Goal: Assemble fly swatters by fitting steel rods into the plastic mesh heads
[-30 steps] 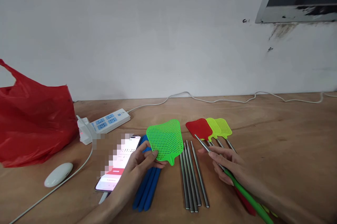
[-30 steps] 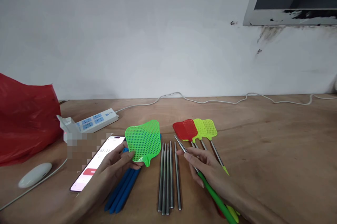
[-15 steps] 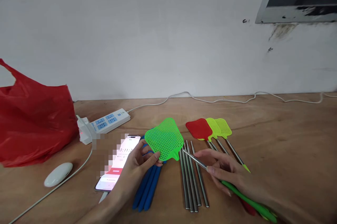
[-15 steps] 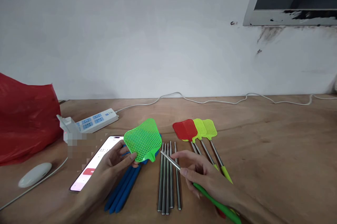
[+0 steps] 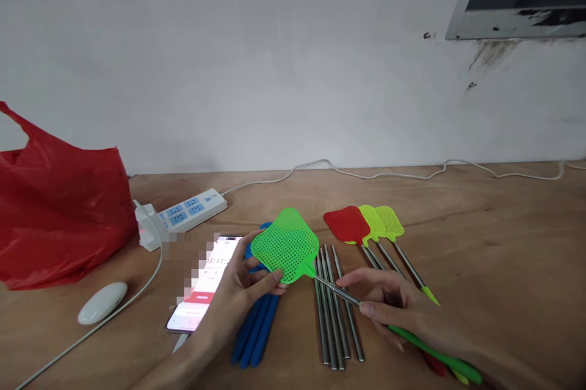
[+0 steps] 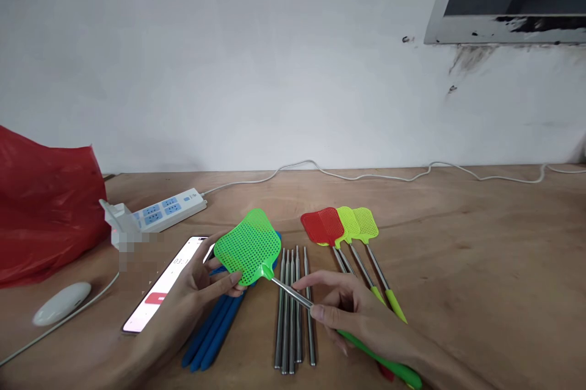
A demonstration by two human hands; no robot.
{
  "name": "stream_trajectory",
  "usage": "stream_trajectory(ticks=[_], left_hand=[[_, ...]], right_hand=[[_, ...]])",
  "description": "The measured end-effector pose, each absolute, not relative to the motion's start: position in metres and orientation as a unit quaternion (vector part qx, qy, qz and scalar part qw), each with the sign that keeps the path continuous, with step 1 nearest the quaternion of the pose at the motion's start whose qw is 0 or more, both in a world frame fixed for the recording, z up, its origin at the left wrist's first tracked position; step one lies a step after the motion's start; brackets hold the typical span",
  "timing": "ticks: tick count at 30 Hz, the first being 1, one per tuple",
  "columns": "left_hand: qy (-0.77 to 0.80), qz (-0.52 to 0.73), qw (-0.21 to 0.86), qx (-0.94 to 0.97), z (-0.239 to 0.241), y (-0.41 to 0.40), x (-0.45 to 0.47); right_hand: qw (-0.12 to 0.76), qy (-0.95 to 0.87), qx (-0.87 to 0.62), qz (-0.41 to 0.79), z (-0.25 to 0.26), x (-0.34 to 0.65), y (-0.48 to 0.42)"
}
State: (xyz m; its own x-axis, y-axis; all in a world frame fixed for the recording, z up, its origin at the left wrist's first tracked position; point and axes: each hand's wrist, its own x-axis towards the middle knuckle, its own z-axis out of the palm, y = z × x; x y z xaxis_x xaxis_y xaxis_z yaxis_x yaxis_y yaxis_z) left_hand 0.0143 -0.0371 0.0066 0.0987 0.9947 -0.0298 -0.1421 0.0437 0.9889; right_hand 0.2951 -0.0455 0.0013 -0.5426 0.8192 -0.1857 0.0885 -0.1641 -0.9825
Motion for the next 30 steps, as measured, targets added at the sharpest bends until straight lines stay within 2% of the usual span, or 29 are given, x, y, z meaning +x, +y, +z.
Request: stream_trajectory(ticks=[8,30], left_hand=[[0.473,0.508,0.507,0.511,0.0130,-0.0412,0.0189],[0.443,0.471,0.517,0.561,0.0104,-0.0441,0.0170]], right_hand=[[0.304,-0.586,-0.385,0.645,0.0010,0.2958,-0.0422],[0.298,-0.575,-0.380,0.660,-0.0028,0.2969,-0.0426]])
